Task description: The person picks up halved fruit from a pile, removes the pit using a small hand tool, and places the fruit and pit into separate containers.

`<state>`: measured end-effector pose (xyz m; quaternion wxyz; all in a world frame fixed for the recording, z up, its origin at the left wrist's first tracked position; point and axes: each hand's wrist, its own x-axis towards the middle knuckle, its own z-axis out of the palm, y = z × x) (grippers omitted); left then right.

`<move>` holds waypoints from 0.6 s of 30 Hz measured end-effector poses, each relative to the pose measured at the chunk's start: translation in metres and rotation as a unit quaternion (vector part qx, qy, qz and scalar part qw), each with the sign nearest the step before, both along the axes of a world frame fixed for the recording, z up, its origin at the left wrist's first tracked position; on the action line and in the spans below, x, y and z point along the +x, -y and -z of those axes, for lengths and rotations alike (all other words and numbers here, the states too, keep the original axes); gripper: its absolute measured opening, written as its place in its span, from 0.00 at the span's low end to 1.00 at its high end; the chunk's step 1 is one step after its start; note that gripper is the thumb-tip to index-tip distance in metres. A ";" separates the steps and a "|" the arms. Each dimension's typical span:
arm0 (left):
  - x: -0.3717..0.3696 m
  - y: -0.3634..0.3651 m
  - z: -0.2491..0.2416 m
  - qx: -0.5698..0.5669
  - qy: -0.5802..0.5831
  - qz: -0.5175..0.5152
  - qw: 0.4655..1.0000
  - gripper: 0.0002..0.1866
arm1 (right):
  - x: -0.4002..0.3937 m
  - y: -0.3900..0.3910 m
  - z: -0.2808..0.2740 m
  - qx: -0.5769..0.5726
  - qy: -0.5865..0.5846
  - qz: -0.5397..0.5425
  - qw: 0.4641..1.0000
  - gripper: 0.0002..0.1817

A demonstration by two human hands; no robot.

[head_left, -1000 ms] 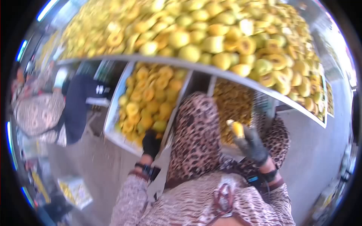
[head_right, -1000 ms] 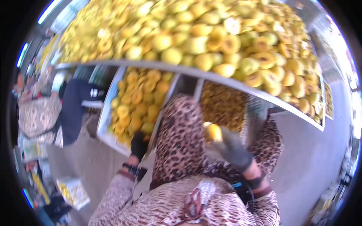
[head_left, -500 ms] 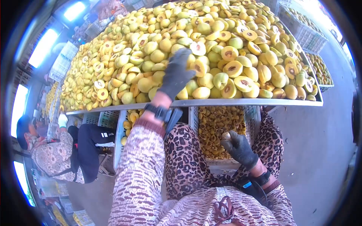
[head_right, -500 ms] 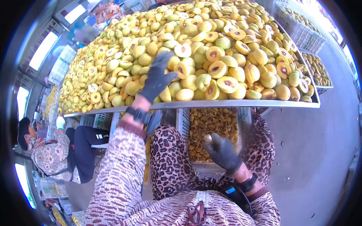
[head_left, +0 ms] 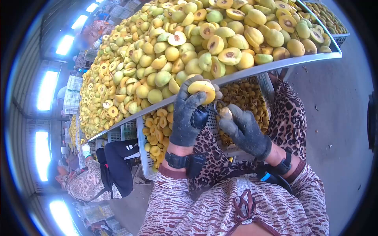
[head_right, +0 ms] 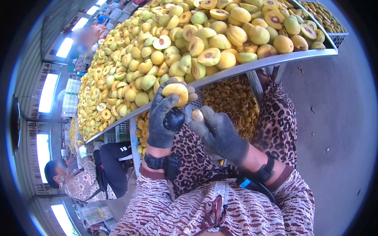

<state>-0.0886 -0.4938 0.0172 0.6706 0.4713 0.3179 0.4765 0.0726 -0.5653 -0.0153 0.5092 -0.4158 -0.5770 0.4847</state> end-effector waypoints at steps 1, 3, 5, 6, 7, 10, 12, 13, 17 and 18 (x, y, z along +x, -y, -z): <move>0.005 0.012 0.006 -0.004 0.002 0.002 1.000 0.21 | -0.001 0.001 0.004 -0.004 0.002 0.002 1.000 0.10; 0.012 0.026 0.015 -0.077 0.124 -0.013 0.989 0.23 | -0.006 0.000 0.012 -0.003 -0.036 0.063 0.997 0.11; 0.012 0.032 0.024 -0.075 0.114 -0.022 0.990 0.24 | -0.007 0.002 0.020 -0.004 -0.035 0.058 0.998 0.08; 0.011 0.036 0.026 0.000 -0.032 -0.057 0.998 0.23 | -0.007 0.004 0.021 -0.023 -0.024 0.058 0.998 0.08; 0.010 0.039 0.027 0.075 -0.178 -0.091 0.977 0.22 | -0.006 0.005 0.020 -0.042 -0.013 0.058 0.997 0.08; 0.010 0.049 0.028 0.079 -0.110 -0.089 0.987 0.24 | -0.009 0.012 0.018 -0.043 -0.056 0.062 0.996 0.14; 0.011 0.055 0.024 0.231 -0.278 -0.102 0.927 0.25 | -0.004 0.018 0.009 -0.067 -0.038 0.044 0.996 0.14; 0.014 0.057 0.017 0.055 -0.061 -0.083 0.993 0.25 | -0.001 0.018 0.006 -0.089 -0.015 0.028 0.996 0.14; 0.020 0.059 0.019 -0.060 0.055 -0.089 0.993 0.22 | 0.006 0.018 0.012 0.145 0.121 0.047 0.981 0.14; 0.023 0.058 0.019 -0.060 0.053 -0.086 0.993 0.22 | 0.006 0.020 0.006 0.059 0.046 0.052 0.996 0.14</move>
